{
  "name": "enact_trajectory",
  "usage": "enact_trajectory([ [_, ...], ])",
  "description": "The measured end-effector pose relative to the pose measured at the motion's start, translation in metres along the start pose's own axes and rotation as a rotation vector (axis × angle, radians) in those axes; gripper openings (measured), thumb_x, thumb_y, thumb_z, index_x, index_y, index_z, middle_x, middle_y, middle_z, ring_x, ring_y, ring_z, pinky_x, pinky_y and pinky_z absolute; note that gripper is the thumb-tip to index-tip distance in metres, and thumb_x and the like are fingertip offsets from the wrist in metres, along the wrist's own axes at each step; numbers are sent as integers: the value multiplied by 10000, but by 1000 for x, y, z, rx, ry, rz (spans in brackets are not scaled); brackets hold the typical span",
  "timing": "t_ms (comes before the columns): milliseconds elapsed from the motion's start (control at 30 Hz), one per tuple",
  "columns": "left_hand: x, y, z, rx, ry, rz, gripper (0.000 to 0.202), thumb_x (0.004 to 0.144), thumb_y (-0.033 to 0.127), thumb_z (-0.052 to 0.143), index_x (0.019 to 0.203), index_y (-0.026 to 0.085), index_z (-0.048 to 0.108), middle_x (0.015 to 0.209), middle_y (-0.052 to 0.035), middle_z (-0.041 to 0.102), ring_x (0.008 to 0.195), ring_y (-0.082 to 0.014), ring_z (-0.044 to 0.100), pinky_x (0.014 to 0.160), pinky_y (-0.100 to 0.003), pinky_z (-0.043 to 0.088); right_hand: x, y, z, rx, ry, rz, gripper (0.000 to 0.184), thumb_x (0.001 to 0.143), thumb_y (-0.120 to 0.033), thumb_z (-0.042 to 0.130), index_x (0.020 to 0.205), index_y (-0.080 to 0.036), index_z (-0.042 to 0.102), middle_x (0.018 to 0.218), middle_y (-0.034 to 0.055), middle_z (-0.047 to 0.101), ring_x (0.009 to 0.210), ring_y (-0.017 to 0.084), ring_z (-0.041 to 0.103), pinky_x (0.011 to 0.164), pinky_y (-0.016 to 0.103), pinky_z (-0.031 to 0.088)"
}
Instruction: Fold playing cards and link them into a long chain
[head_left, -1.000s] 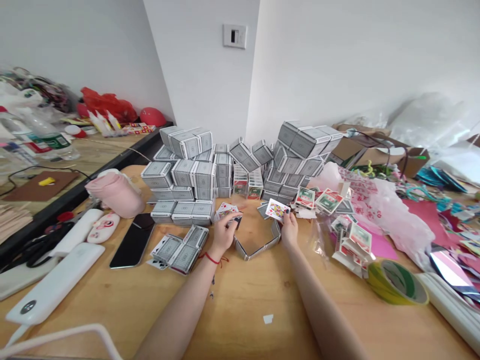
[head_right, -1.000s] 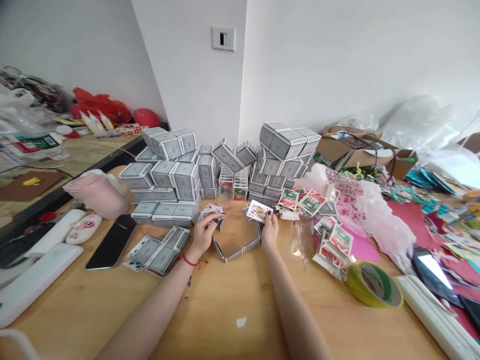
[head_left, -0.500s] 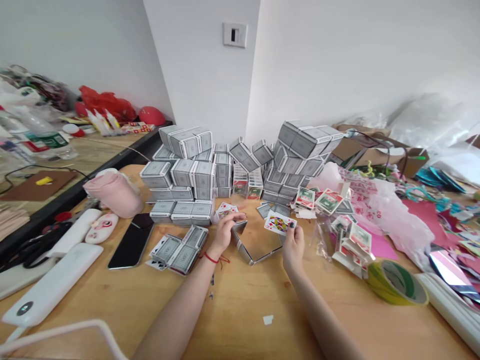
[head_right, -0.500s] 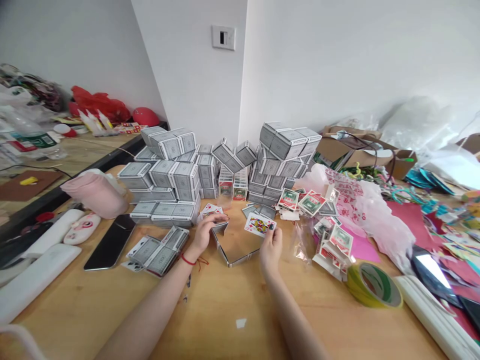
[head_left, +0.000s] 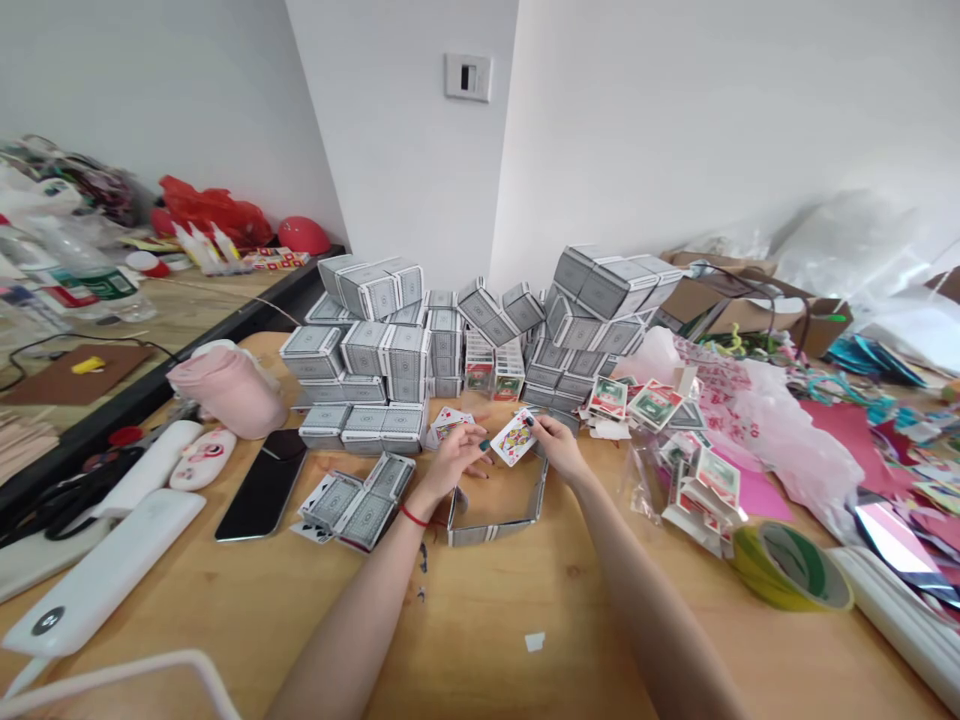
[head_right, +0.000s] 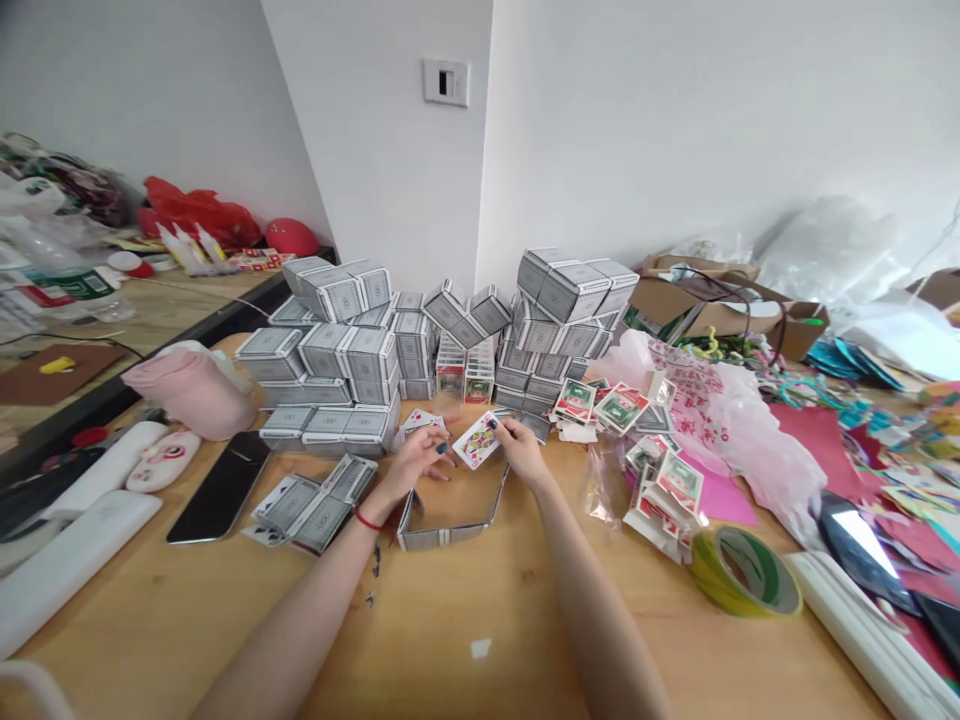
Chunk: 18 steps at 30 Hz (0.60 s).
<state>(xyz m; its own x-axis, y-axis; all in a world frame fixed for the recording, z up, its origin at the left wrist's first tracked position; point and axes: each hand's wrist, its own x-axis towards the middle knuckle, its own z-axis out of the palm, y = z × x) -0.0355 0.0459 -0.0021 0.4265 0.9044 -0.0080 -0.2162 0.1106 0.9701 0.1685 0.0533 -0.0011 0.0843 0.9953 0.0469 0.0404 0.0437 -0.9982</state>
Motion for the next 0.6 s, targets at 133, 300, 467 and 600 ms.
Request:
enact_trajectory([
  [133,3,-8,4,159,32,56,194,648,280,627,798,164,586,753,-29,614,646,-140,590,509,-238,506,5,-4,16,-21,-71,-41,299,647,-459,599,703,-168,640,667,0,623,641,156,542,629,269,410],
  [300,7,-11,1,249,256,205,56,662,217,593,684,169,573,694,-8,610,653,-137,578,609,-260,482,-5,-6,23,161,69,-52,329,711,-453,542,872,-184,641,895,54,663,875,215,581,804,342,411],
  [467,11,-14,-4,147,410,272,138,660,211,598,773,153,544,794,-33,627,754,-159,602,699,-287,473,-24,-5,18,224,-15,-52,444,626,-261,624,1066,-227,576,1097,53,611,1067,218,514,918,355,356],
  [600,11,-16,-8,213,451,311,185,700,235,576,867,158,583,904,-56,631,856,-181,593,801,-320,447,-27,-2,18,96,21,-43,343,635,-243,576,973,-216,631,1049,38,633,1015,221,537,910,356,355],
])
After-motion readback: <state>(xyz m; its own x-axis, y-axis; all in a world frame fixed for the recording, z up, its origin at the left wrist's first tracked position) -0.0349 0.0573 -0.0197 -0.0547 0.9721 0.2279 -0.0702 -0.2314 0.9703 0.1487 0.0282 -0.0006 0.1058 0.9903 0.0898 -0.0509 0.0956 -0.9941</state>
